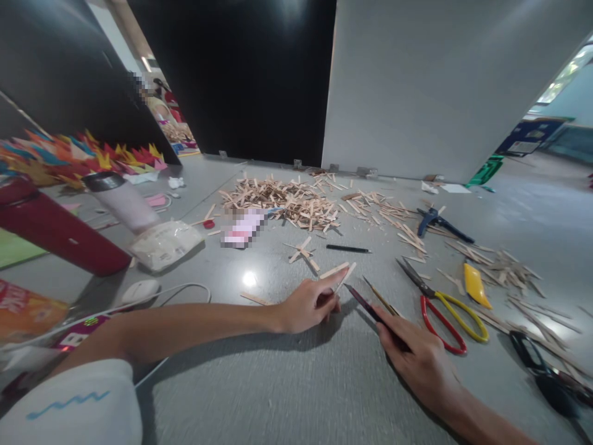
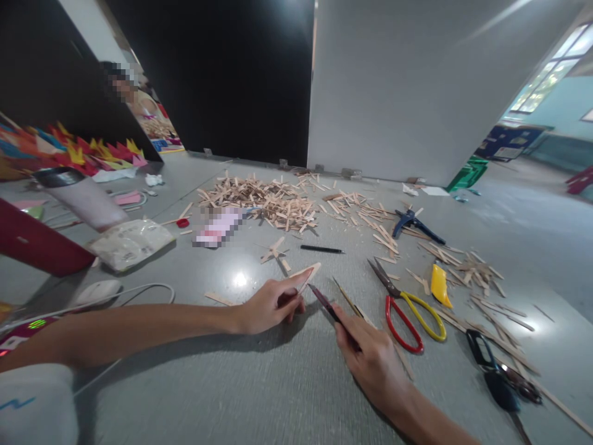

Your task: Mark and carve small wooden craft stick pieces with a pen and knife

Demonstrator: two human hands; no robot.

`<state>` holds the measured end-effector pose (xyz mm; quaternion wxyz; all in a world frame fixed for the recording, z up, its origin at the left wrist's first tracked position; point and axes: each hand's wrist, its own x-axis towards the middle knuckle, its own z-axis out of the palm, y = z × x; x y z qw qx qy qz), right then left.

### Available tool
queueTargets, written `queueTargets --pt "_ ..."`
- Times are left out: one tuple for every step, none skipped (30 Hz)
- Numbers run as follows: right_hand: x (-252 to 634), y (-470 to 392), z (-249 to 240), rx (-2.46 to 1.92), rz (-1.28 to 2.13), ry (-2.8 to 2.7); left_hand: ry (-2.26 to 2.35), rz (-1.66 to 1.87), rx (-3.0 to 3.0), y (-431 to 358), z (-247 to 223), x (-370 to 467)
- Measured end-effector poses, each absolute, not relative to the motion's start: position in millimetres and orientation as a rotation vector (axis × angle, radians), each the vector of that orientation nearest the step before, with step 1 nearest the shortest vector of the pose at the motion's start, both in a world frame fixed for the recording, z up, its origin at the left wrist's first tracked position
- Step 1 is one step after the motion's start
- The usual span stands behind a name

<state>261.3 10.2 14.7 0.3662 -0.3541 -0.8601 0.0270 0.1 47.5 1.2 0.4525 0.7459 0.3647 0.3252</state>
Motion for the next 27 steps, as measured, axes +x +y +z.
queueTargets --pt "261.5 10.1 15.2 -0.903 0.059 -2.215 0.898 0.804 1.856 47.5 0.7 0.0" --pt "261.8 9.9 15.4 -0.895 0.045 -2.217 0.894 0.805 1.876 47.4 0.3 -0.2" --pt "262.2 9.7 15.4 -0.888 0.029 -2.222 0.888 0.808 1.902 47.3 0.0 -0.4" --pt "262.6 9.4 15.2 -0.880 0.004 -2.226 0.881 0.814 1.931 47.2 -0.3 -0.7" --pt "263.0 9.0 15.1 -0.873 -0.024 -2.234 0.872 0.823 1.960 47.0 -0.4 -1.0" --pt "263.3 8.7 14.9 -0.863 -0.055 -2.241 0.860 0.833 1.987 46.8 -0.6 -1.4" --pt "263.4 8.3 14.9 -0.852 -0.086 -2.250 0.852 0.842 2.012 46.6 -0.6 -1.7" --pt "263.3 7.9 15.0 -0.839 -0.116 -2.260 0.849 0.848 2.035 46.4 -0.7 -2.1" --pt "263.0 7.5 15.3 -0.825 -0.143 -2.270 0.854 0.849 2.053 46.2 -0.7 -2.4" --pt "262.6 7.1 15.7 -0.812 -0.168 -2.277 0.863 0.844 2.068 46.2 -0.6 -2.7" --pt "262.1 6.8 16.2 -0.803 -0.192 -2.284 0.874 0.835 2.077 46.1 -0.4 -2.9" --pt "261.7 6.5 16.6 -0.796 -0.217 -2.289 0.881 0.824 2.079 46.2 -0.1 -3.1" --pt "261.3 6.3 17.0 -0.792 -0.241 -2.292 0.881 0.814 2.075 46.3 0.2 -3.3" --pt "261.0 6.2 17.2 -0.788 -0.262 -2.288 0.874 0.808 2.066 46.4 0.5 -3.4" --pt "260.8 6.1 17.3 -0.786 -0.274 -2.280 0.864 0.803 2.056 46.5 0.8 -3.6" --pt "260.7 6.1 17.2 -0.783 -0.279 -2.274 0.852 0.799 2.048 46.6 0.9 -3.7" --pt "260.6 6.2 17.0 -0.781 -0.277 -2.268 0.841 0.798 2.044 46.8 0.9 -3.8" --pt "260.6 6.2 16.8 -0.780 -0.272 -2.260 0.832 0.796 2.043 46.9 0.7 -3.9" --pt "260.5 6.3 16.6 -0.778 -0.266 -2.254 0.822 0.797 2.045 47.1 0.3 -4.0" --pt "260.5 6.3 16.5 -0.778 -0.260 -2.254 0.813 0.800 2.049 47.4 -0.2 -4.0" --pt "260.6 6.3 16.5 -0.779 -0.255 -2.257 0.804 0.806 2.053 47.7 -0.8 -4.0" --pt "260.8 6.2 16.5 -0.778 -0.252 -2.258 0.793 0.814 2.058 48.0 -1.4 -4.0" --pt "261.2 6.1 16.6 -0.776 -0.248 -2.263 0.782 0.827 2.061 48.3 -1.9 -3.9" --pt "261.8 5.9 16.6 -0.775 -0.242 -2.269 0.769 0.841 2.062 48.6 -2.2 -3.9" --pt "262.6 5.7 16.6 -0.776 -0.236 -2.272 0.756 0.856 2.063 48.8 -2.3 -3.9" --pt "263.4 5.6 16.3 -0.776 -0.232 -2.271 0.745 0.866 2.065 49.0 -2.2 -4.0" --pt "264.3 5.5 15.9 -0.778 -0.230 -2.268 0.736 0.872 2.067 49.2 -2.0 -4.1"
